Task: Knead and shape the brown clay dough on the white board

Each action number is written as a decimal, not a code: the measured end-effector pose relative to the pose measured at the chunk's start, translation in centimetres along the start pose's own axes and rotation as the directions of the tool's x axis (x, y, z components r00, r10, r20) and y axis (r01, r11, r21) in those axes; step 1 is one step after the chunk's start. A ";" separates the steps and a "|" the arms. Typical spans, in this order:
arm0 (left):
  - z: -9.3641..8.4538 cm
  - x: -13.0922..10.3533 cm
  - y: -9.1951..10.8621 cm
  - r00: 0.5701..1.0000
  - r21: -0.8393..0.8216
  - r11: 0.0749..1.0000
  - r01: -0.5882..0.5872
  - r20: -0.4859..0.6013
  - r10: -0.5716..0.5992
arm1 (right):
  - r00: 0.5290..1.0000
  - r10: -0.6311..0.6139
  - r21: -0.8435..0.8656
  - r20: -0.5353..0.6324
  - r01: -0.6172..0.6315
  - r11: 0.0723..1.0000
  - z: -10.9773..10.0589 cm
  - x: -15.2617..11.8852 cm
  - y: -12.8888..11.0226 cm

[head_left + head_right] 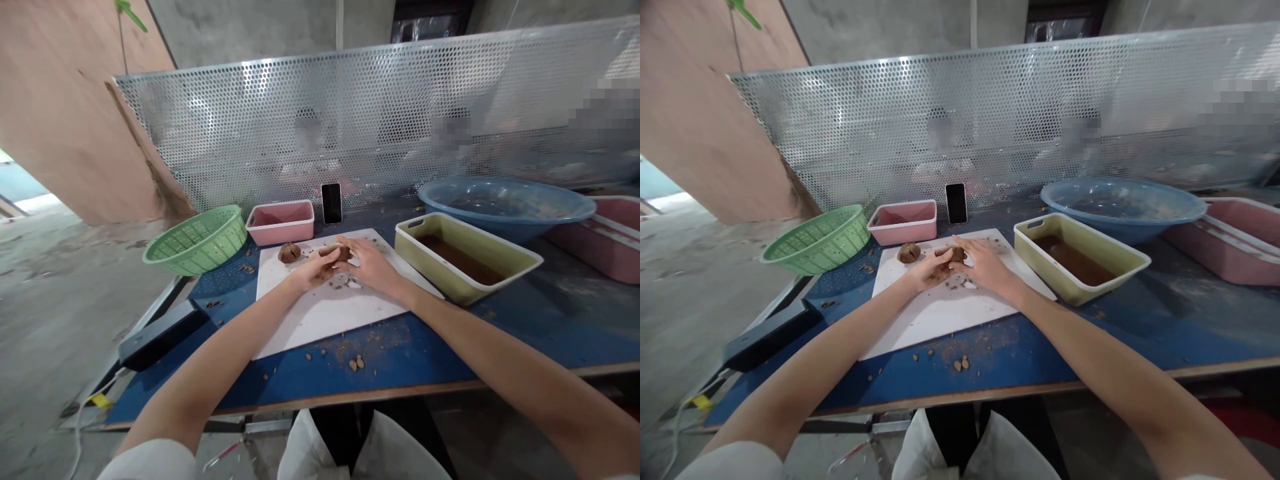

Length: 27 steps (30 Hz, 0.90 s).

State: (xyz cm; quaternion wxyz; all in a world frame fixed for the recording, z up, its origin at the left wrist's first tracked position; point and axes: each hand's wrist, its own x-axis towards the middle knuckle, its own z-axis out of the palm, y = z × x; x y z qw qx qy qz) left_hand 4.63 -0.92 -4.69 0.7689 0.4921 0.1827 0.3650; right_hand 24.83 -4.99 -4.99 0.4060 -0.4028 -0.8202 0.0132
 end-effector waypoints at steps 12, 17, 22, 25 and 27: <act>0.1 0.1 -0.1 0.999 0.039 0.999 0.031 -0.007 -0.031 | 0.997 -0.063 -0.096 0.043 0.066 0.993 0.0 -0.1 -1.0; 0.0 0.2 -0.3 1.000 0.088 0.996 0.020 -0.007 -0.020 | 0.993 -0.067 -0.123 0.093 0.078 0.989 0.3 -0.2 -0.8; 0.4 0.2 -0.2 0.998 0.081 0.996 -0.027 -0.045 0.031 | 0.992 -0.075 -0.099 0.097 0.084 0.992 0.1 0.2 -1.1; 0.7 0.1 -0.1 0.997 0.048 0.998 -0.028 -0.064 0.031 | 0.996 -0.038 -0.112 0.076 0.046 0.993 0.1 0.4 -1.1; 0.7 0.1 0.0 0.998 0.041 0.999 -0.008 -0.065 0.011 | 0.998 -0.025 -0.137 0.061 0.033 0.990 0.1 0.4 -1.0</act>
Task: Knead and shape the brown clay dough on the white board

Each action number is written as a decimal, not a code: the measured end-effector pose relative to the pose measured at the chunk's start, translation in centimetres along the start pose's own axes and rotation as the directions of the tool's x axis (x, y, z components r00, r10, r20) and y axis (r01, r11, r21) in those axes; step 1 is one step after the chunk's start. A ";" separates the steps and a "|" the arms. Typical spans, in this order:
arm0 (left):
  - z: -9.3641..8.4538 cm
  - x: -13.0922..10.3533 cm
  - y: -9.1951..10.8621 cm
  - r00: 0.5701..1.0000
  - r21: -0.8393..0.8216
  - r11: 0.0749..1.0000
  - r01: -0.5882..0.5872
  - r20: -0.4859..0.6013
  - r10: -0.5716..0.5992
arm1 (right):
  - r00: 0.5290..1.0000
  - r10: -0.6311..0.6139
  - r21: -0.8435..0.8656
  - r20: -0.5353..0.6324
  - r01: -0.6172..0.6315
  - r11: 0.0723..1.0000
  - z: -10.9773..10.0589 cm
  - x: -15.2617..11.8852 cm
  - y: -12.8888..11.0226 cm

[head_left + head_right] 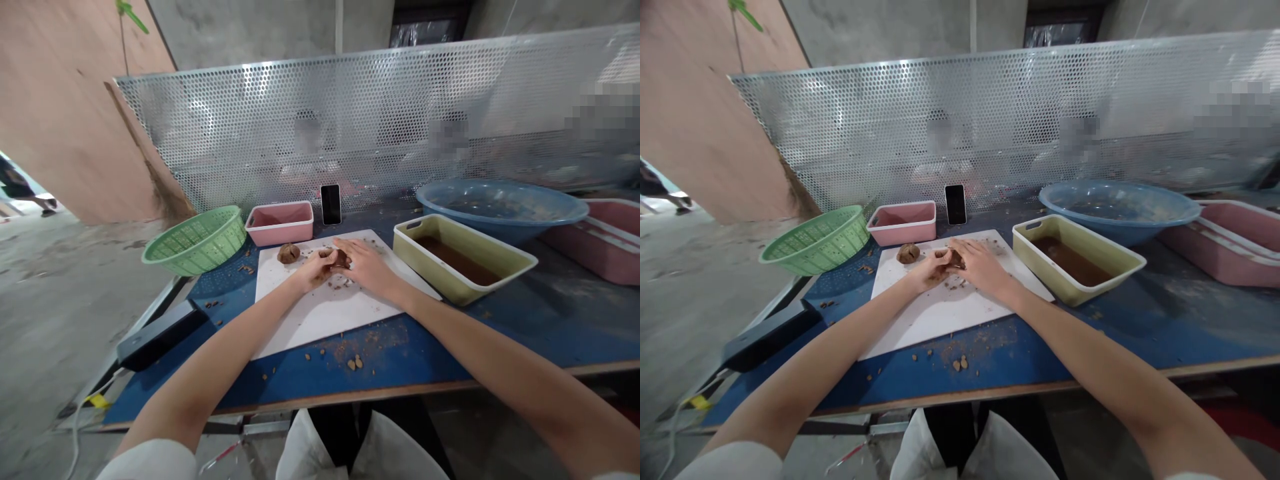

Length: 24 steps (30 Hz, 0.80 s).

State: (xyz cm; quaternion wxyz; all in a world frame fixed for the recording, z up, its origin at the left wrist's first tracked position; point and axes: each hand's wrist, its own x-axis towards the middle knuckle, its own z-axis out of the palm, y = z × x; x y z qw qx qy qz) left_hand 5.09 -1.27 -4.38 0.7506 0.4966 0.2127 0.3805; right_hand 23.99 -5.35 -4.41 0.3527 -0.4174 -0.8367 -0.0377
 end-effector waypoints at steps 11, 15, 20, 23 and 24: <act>-0.7 0.3 -0.2 0.999 -0.024 1.000 -0.017 -0.035 0.016 | 1.000 0.002 0.052 0.004 -0.002 0.999 -0.4 0.0 -0.4; -0.5 0.3 -0.1 0.998 -0.056 0.998 -0.006 -0.058 0.003 | 1.000 0.008 0.072 0.008 -0.008 0.997 -0.6 0.2 -0.7; -0.5 0.1 0.2 0.998 -0.093 0.995 0.040 -0.050 -0.045 | 1.000 0.003 0.039 -0.002 -0.003 0.999 -0.9 -0.1 -0.6; -0.5 0.0 0.2 0.998 -0.054 0.997 0.060 -0.023 -0.061 | 1.000 0.013 -0.006 -0.004 -0.013 1.000 -0.8 -0.3 -0.3; -0.5 0.0 0.2 0.998 -0.036 0.997 0.062 -0.012 -0.062 | 1.000 0.018 -0.025 0.007 -0.018 1.000 -0.7 -0.3 -0.2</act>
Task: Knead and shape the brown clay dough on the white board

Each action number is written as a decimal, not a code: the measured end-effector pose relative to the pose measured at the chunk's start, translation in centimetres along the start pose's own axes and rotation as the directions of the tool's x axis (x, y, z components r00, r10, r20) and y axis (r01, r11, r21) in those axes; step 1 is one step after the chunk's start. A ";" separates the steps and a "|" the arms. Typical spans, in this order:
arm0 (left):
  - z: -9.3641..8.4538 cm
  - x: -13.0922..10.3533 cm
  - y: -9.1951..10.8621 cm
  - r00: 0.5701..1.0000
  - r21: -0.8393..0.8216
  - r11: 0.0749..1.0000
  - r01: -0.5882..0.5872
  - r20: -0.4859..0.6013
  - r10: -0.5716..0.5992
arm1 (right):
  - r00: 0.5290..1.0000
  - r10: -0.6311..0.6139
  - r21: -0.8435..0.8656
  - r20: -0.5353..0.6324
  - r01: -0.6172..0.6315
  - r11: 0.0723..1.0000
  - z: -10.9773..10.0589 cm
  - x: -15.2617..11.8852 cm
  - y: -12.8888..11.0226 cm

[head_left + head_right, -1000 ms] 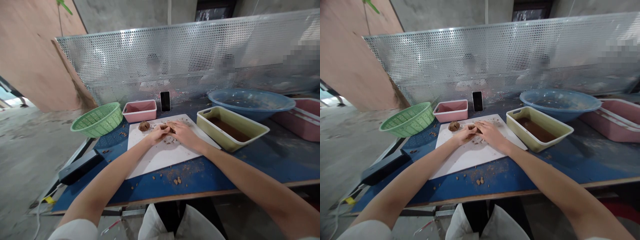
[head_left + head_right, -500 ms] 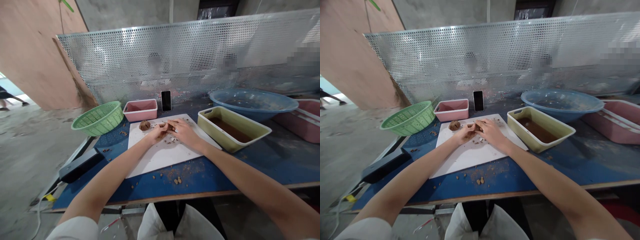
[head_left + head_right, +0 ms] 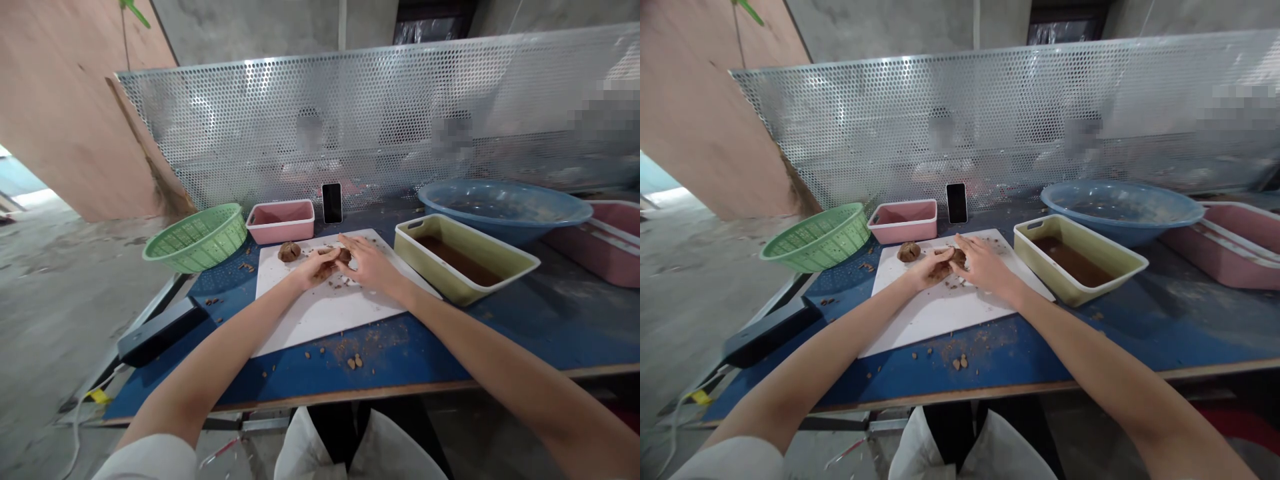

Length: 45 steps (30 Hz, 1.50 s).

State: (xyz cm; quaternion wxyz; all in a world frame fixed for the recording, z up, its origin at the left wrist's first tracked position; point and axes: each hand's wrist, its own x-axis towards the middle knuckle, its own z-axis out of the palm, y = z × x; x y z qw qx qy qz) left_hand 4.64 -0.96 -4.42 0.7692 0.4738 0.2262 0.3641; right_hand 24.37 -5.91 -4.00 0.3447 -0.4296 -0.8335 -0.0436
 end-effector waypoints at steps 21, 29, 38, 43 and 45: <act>-0.9 0.6 -0.8 1.000 -0.005 1.000 -0.004 0.013 0.004 | 0.983 -0.085 -0.132 0.166 0.107 0.985 -0.3 0.4 -0.2; -0.1 0.3 -0.7 0.997 0.149 0.989 -0.025 0.076 0.014 | 0.997 0.056 -0.145 0.059 -0.046 0.988 1.5 0.0 0.4; -0.2 0.4 -0.9 0.998 0.138 0.990 0.005 0.064 -0.013 | 0.991 -0.035 -0.216 0.131 0.063 0.974 0.3 0.1 -0.3; -0.3 0.5 -0.9 0.998 0.134 0.991 0.014 0.059 -0.022 | 0.990 -0.026 -0.214 0.136 0.055 0.975 0.5 0.1 -0.3; -0.3 0.5 -0.9 0.998 0.134 0.991 0.012 0.058 -0.020 | 0.990 -0.018 -0.207 0.139 0.047 0.977 0.6 0.2 -0.3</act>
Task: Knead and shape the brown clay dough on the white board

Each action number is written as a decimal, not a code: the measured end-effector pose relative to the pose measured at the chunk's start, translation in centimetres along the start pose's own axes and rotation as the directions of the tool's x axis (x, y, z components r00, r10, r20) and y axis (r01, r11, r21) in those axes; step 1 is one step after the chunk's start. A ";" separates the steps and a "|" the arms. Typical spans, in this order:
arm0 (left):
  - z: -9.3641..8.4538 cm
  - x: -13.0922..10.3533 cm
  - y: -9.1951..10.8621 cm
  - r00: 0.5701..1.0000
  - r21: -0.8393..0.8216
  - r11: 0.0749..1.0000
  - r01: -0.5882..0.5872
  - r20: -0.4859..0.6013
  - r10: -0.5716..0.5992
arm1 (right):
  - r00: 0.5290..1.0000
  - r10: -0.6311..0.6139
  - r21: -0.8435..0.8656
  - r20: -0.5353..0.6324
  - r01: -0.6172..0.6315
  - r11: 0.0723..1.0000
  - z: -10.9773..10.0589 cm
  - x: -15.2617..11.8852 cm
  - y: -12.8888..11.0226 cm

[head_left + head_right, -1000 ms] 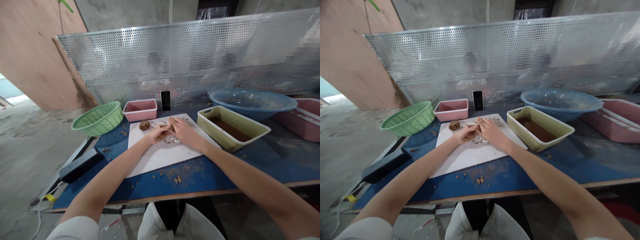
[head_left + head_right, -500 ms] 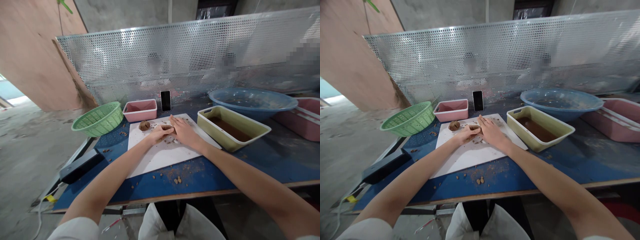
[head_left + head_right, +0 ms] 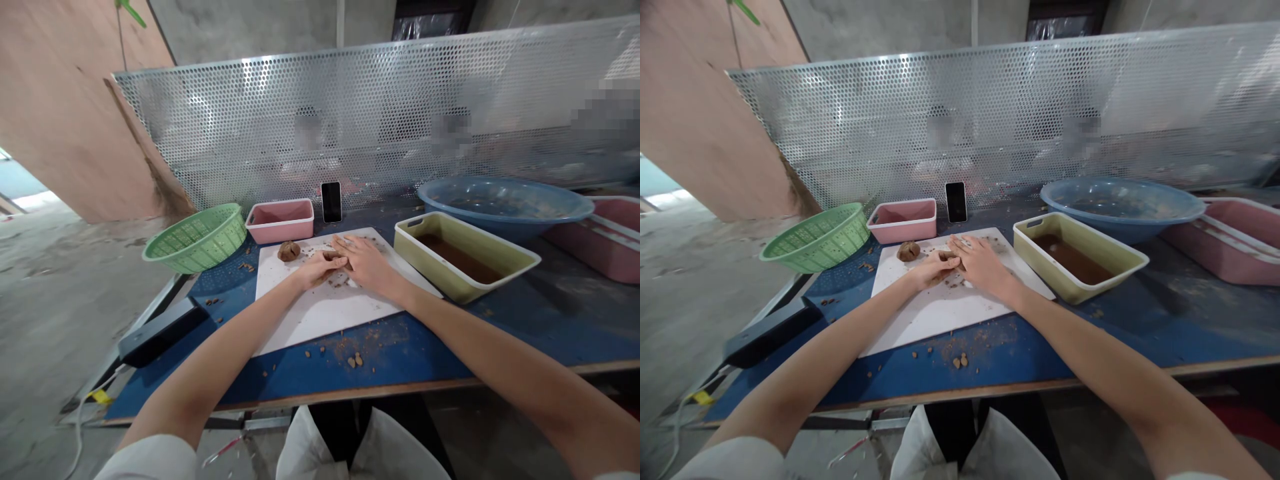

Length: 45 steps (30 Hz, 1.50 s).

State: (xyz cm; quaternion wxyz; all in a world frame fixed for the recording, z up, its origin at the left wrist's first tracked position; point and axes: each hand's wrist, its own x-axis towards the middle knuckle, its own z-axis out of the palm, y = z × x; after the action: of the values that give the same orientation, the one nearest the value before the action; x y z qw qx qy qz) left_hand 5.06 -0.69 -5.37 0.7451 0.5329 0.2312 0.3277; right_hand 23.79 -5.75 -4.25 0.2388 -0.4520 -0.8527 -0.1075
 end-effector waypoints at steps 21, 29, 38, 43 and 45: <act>0.2 0.0 0.1 0.999 0.054 0.998 -0.035 0.043 0.032 | 0.998 0.053 0.065 0.017 -0.054 0.996 0.3 -0.2 -0.2; 0.7 -0.4 0.5 0.998 0.037 0.998 -0.042 0.053 0.040 | 0.998 0.059 0.107 -0.033 -0.055 0.993 -0.3 -0.1 -0.2; 0.4 -0.3 0.3 0.999 -0.059 0.998 -0.035 -0.005 0.034 | 0.995 0.083 0.109 -0.053 -0.077 0.991 -0.1 -0.2 0.4; 0.6 -0.4 0.5 0.999 -0.060 0.998 -0.024 0.024 0.026 | 0.998 0.051 0.084 -0.027 -0.049 0.995 -0.1 -0.2 0.5; 0.7 -0.4 0.6 0.999 -0.054 0.998 -0.032 0.029 0.034 | 0.999 0.041 0.096 -0.020 -0.038 0.995 -0.1 -0.2 0.5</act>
State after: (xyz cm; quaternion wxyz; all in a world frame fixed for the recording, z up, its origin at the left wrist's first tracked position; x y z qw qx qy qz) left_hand 5.10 -1.30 -4.55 0.7571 0.5213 0.2022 0.3380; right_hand 24.37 -5.70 -4.26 0.2714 -0.4556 -0.8452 -0.0667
